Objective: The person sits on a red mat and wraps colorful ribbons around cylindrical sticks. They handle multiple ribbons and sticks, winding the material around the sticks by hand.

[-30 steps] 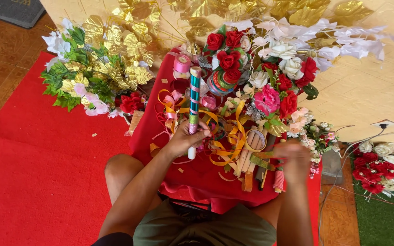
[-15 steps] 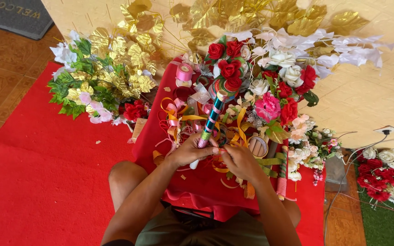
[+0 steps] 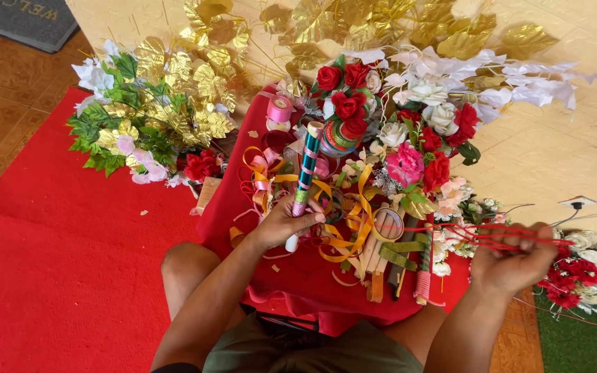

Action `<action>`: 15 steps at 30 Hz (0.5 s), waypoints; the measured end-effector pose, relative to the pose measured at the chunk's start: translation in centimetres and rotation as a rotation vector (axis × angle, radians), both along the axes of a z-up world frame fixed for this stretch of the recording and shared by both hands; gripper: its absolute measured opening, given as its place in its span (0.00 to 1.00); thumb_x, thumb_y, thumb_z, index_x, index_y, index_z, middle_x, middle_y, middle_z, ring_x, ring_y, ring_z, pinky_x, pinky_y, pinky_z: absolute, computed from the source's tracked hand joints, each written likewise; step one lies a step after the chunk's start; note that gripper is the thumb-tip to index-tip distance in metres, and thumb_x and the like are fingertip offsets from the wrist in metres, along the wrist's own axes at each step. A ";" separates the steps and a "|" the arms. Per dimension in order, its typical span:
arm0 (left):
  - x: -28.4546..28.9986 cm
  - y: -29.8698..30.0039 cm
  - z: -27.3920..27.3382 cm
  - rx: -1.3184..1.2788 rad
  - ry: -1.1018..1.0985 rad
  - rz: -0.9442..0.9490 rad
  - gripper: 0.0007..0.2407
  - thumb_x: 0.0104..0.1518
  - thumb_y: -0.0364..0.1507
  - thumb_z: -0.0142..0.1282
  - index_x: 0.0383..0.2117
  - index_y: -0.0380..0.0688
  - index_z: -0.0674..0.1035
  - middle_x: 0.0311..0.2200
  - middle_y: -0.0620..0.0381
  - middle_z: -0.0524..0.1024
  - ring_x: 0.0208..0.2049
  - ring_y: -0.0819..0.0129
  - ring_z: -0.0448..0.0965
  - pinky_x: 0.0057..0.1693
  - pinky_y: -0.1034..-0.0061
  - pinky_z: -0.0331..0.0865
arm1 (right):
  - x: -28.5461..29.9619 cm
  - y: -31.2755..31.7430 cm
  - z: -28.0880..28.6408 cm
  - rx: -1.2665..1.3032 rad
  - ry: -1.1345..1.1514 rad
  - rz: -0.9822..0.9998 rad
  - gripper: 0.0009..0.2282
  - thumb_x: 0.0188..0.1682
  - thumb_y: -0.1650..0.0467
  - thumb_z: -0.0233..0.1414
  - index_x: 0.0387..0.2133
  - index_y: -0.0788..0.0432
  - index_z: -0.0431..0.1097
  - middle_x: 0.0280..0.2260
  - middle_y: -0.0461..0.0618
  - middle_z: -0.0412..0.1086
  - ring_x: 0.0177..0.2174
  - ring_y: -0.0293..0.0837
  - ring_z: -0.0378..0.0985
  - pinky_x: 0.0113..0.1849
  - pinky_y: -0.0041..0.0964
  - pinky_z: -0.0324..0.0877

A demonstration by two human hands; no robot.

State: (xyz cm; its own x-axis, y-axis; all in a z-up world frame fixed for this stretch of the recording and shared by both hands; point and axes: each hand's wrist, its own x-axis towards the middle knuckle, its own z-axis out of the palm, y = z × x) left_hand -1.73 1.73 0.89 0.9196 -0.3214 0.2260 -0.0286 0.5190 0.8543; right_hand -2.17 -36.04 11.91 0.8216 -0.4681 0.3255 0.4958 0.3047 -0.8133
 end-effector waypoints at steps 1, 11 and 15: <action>-0.1 0.4 0.6 0.116 -0.024 -0.032 0.05 0.61 0.32 0.61 0.34 0.46 0.80 0.23 0.59 0.75 0.18 0.75 0.68 0.26 0.80 0.64 | -0.2 0.2 -0.2 0.004 0.060 -0.055 0.14 0.55 0.61 0.46 0.18 0.45 0.56 0.11 0.38 0.49 0.13 0.38 0.49 0.21 0.38 0.53; -0.1 0.3 0.0 0.064 0.020 -0.029 0.04 0.61 0.27 0.60 0.38 0.45 0.79 0.22 0.60 0.72 0.17 0.76 0.66 0.25 0.80 0.65 | -2.0 0.9 -1.6 -0.630 0.141 0.086 0.14 0.62 0.70 0.44 0.24 0.57 0.60 0.19 0.46 0.59 0.20 0.42 0.68 0.21 0.35 0.62; 0.2 0.3 -0.3 0.036 0.014 0.027 0.03 0.61 0.26 0.60 0.37 0.45 0.77 0.19 0.60 0.69 0.15 0.75 0.65 0.24 0.81 0.63 | -2.7 1.9 0.3 -0.911 0.110 0.088 0.18 0.62 0.68 0.44 0.19 0.56 0.56 0.18 0.44 0.55 0.21 0.40 0.70 0.24 0.33 0.62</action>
